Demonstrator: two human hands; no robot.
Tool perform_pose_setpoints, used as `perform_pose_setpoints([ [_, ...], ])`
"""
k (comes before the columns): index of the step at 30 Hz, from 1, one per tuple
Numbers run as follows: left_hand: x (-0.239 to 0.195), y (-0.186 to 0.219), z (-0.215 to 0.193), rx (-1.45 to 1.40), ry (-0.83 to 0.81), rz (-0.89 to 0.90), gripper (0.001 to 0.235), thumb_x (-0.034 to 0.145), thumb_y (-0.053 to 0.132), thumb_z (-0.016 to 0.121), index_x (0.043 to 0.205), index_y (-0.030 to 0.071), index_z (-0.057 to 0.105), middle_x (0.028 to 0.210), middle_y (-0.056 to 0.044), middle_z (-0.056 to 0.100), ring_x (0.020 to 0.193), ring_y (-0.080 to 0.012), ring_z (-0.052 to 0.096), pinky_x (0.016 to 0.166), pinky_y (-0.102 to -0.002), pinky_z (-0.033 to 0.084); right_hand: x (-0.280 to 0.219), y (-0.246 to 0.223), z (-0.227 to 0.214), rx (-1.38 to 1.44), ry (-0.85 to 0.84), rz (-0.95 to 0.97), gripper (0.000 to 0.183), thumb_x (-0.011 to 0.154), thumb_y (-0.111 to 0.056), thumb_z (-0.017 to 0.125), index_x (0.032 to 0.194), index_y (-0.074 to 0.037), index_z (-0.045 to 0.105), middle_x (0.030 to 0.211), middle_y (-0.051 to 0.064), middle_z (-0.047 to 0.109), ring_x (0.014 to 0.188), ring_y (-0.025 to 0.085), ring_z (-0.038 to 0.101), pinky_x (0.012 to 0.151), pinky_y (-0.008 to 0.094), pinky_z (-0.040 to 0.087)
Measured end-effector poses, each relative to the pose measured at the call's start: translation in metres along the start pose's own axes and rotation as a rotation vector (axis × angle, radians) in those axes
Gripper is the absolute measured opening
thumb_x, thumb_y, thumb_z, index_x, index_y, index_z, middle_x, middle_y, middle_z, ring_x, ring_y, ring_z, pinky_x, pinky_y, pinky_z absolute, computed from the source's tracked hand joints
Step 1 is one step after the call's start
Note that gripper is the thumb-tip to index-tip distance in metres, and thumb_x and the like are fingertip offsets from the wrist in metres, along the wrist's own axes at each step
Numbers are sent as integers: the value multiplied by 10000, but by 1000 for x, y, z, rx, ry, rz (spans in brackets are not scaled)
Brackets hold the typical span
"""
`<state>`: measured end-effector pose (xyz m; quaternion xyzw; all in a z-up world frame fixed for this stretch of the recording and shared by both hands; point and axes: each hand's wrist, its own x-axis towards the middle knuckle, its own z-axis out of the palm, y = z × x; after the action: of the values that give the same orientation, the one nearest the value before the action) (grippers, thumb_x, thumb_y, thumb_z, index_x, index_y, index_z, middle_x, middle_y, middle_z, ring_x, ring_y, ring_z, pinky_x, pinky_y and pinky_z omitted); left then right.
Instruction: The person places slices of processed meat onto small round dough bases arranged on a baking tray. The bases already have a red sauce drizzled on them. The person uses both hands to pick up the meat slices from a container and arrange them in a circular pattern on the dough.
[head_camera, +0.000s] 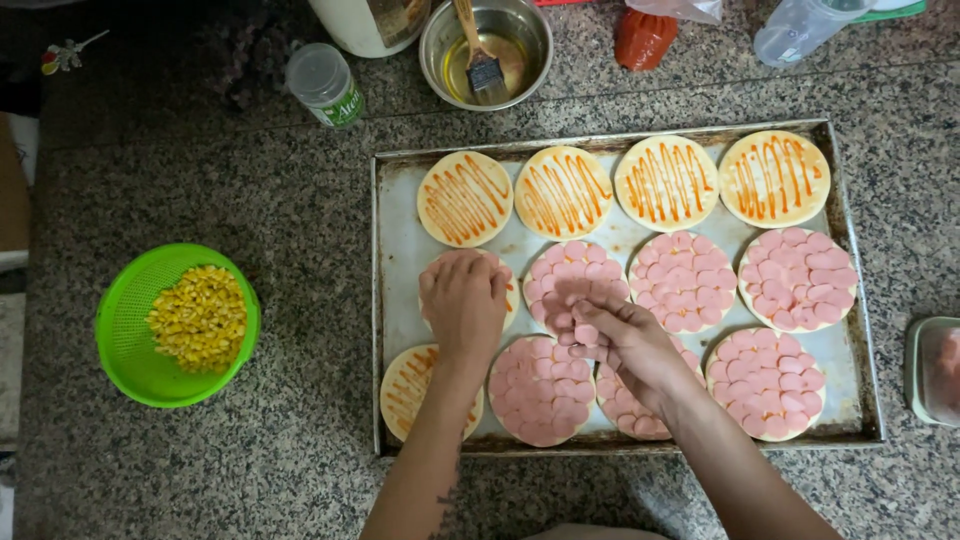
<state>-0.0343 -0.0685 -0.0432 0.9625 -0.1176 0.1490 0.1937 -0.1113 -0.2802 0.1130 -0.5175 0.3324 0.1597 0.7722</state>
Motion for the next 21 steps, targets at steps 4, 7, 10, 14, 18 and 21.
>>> perform_pose_setpoints([
  [4, 3, 2, -5, -15, -4, -1, 249, 967, 353, 939, 929, 159, 786, 993, -63, 804, 1152, -287, 804, 1205, -498, 506, 24, 31, -26, 29, 13, 11, 330, 1165, -117, 772, 1424, 75, 841, 1014, 87, 787, 825, 191, 844, 864, 496, 799],
  [7, 1, 1, -5, 7, 8, -4, 241, 951, 366, 945, 928, 184, 787, 1002, -37, 805, 1168, -267, 798, 1180, -489, 513, 44, 54, -46, -18, 11, -31, 366, 1155, -87, 764, 1465, 95, 829, 1090, 112, 800, 905, 220, 857, 910, 488, 785],
  [10, -1, 1, -10, -22, -1, 12, 238, 1052, 436, 883, 976, 223, 811, 1083, -12, 816, 1267, -232, 785, 1181, -478, 503, 50, 60, -51, -24, 11, -67, 395, 1137, -56, 776, 1484, 128, 816, 1116, 151, 793, 913, 247, 853, 922, 500, 786],
  [14, -8, 2, -15, -38, -94, 185, 90, 1048, 281, 856, 1082, 197, 852, 1132, -59, 782, 1292, -322, 761, 1149, -525, 512, 51, 59, -48, 11, 9, -80, 414, 1117, -43, 772, 1495, 124, 796, 1107, 148, 763, 984, 346, 907, 927, 526, 797],
  [18, -11, -1, -16, -32, -113, 209, 135, 1029, 269, 820, 1131, 191, 862, 1143, -101, 722, 1337, -370, 727, 1186, -578, 495, 50, 59, -48, 15, 13, -79, 413, 1127, -51, 776, 1502, 121, 798, 1123, 135, 757, 987, 347, 908, 949, 548, 793],
  [21, -11, 0, -18, -81, -139, 143, 154, 1096, 260, 765, 1197, 265, 881, 1163, -46, 707, 1347, -307, 715, 1221, -537, 454, 60, 72, -60, 27, 14, -65, 399, 1147, -55, 744, 1500, 126, 784, 1137, 152, 764, 1011, 368, 916, 945, 557, 792],
])
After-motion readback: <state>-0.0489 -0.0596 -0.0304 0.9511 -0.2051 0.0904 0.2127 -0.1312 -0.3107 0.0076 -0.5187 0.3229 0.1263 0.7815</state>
